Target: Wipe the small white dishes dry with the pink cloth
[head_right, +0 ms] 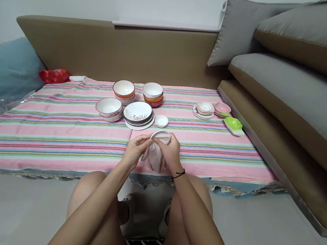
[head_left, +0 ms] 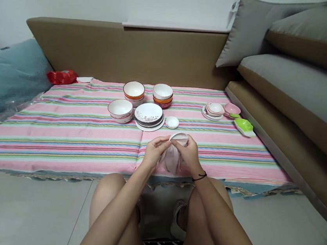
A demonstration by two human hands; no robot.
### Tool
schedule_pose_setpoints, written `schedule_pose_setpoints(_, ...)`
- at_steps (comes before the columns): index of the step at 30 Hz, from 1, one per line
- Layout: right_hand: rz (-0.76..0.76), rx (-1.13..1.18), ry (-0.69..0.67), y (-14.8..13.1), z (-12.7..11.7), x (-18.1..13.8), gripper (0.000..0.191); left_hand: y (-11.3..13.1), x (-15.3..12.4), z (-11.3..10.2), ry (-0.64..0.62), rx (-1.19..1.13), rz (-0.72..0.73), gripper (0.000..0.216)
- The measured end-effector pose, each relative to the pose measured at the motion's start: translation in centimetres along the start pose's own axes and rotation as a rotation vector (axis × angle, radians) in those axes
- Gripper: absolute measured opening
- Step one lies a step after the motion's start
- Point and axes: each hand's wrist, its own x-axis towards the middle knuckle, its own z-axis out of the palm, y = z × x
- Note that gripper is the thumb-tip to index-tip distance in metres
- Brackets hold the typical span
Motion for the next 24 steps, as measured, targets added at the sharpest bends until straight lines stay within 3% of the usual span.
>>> schedule_pose_setpoints(8, 0.035, -0.026, 0.066, -0.45, -0.09, -0.23, 0.041, -0.02, -0.33, -0.14, -0.076, 0.026, -0.038, 0.036)
schedule_pose_setpoints(15, 0.086, -0.049, 0.157, 0.24, 0.02, 0.27, 0.039, -0.24, -0.46, -0.06, -0.084, -0.09, -0.141, 0.041)
schedule_pose_setpoints(24, 0.117, 0.145, 0.029, -0.18, -0.14, -0.18, 0.035, -0.09, -0.3, -0.14, -0.04, -0.136, -0.156, 0.04)
